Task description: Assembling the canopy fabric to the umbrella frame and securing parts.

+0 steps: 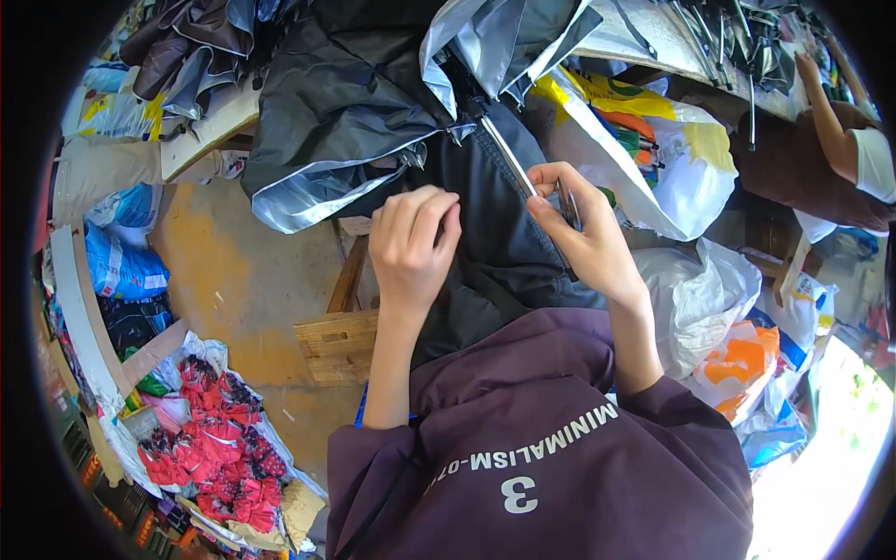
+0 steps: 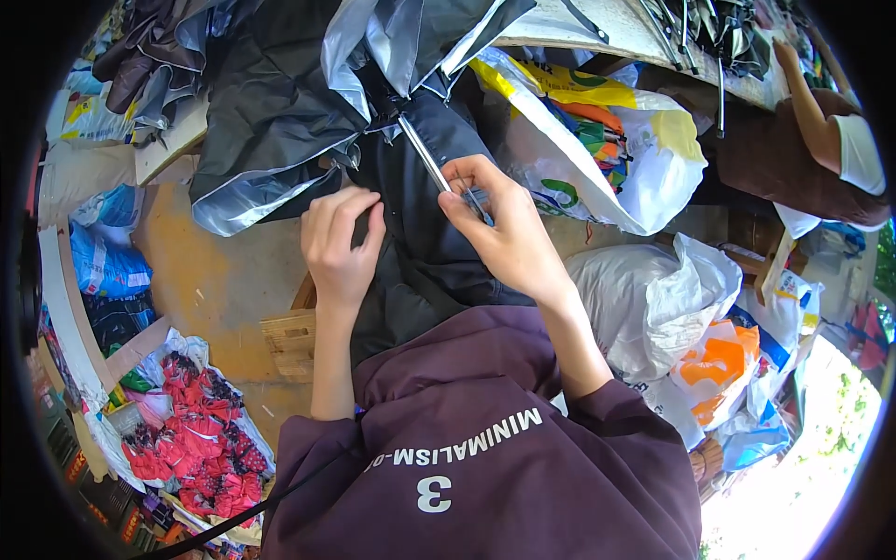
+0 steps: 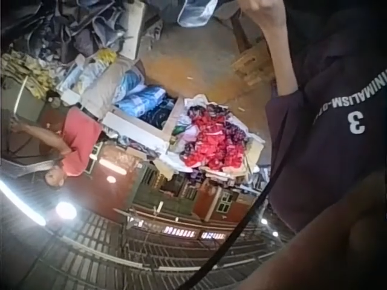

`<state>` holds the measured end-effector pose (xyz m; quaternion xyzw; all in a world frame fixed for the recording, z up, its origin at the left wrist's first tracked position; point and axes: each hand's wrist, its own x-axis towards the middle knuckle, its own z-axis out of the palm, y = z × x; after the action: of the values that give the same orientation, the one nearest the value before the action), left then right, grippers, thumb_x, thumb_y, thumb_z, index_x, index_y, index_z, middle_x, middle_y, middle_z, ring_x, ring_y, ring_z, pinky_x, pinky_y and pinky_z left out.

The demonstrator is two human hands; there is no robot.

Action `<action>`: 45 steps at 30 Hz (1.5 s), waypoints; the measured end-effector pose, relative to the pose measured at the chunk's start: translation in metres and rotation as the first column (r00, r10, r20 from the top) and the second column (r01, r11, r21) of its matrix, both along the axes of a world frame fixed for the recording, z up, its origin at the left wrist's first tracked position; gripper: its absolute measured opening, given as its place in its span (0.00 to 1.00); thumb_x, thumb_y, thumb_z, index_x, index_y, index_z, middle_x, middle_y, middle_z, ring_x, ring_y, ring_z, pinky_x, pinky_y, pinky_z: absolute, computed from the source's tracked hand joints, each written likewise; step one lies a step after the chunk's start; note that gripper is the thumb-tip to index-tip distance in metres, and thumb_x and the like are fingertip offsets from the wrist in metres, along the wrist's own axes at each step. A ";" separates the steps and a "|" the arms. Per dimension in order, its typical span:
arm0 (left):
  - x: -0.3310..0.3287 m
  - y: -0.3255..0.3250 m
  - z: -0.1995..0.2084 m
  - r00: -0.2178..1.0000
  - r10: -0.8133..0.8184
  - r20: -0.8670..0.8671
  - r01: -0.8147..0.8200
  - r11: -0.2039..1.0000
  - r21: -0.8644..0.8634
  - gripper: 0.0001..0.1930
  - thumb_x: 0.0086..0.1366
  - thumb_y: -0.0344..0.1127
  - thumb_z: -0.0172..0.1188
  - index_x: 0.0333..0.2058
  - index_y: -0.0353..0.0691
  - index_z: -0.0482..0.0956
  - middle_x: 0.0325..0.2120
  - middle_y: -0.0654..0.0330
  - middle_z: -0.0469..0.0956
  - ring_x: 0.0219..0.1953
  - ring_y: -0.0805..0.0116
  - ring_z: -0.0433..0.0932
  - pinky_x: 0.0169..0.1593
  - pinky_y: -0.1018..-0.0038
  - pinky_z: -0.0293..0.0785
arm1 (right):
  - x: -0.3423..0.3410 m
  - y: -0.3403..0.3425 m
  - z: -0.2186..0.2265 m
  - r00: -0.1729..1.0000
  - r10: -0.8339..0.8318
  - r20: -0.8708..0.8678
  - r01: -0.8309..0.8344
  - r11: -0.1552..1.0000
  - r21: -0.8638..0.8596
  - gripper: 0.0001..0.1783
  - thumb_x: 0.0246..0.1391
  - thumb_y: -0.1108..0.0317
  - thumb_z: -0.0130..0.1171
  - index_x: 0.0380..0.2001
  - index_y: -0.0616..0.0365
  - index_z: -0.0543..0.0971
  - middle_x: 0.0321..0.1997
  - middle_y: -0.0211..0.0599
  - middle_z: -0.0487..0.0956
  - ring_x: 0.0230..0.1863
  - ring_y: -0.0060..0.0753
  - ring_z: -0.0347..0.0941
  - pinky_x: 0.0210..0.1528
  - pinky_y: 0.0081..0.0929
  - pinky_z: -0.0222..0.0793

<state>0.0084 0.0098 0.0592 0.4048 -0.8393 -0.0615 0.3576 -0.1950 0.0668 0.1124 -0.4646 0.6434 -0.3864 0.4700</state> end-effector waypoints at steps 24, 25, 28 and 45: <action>0.008 -0.037 -0.054 0.964 0.258 0.057 -0.233 0.932 -0.278 0.09 0.55 0.31 0.75 0.35 0.46 0.85 0.27 0.70 0.76 0.26 0.72 0.72 0.36 0.74 0.66 | -0.017 0.006 -0.015 0.997 -0.052 0.058 0.052 0.999 0.008 0.11 0.63 0.72 0.57 0.48 0.61 0.76 0.37 0.30 0.77 0.32 0.19 0.67 0.37 0.17 0.62; 0.005 -0.038 -0.050 0.967 0.254 0.034 -0.234 0.929 -0.287 0.09 0.55 0.31 0.76 0.34 0.45 0.86 0.27 0.70 0.76 0.26 0.73 0.72 0.36 0.75 0.67 | -0.022 0.008 -0.022 0.999 -0.048 0.023 0.049 0.999 -0.016 0.12 0.62 0.72 0.57 0.48 0.61 0.76 0.37 0.30 0.77 0.32 0.20 0.67 0.38 0.17 0.63; 0.003 -0.040 -0.044 0.973 0.232 0.000 -0.220 0.925 -0.311 0.09 0.55 0.31 0.76 0.34 0.45 0.86 0.26 0.71 0.77 0.26 0.73 0.71 0.37 0.75 0.67 | -0.024 0.011 -0.044 0.998 -0.048 -0.045 0.047 0.999 -0.023 0.12 0.62 0.72 0.58 0.48 0.61 0.76 0.37 0.32 0.77 0.34 0.22 0.68 0.41 0.19 0.64; 0.002 -0.036 -0.043 0.978 0.207 0.010 -0.195 0.936 -0.293 0.09 0.53 0.28 0.75 0.33 0.45 0.86 0.26 0.70 0.78 0.26 0.73 0.72 0.40 0.76 0.69 | 0.045 -0.038 -0.060 0.985 0.003 0.170 0.019 0.992 -0.123 0.13 0.58 0.69 0.64 0.43 0.65 0.76 0.47 0.41 0.81 0.42 0.33 0.75 0.46 0.30 0.72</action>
<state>0.0100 -0.0263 0.0164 0.4328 -0.8004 0.1077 0.4006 -0.1503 0.0290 0.0519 -0.4557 0.5776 -0.4658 0.4917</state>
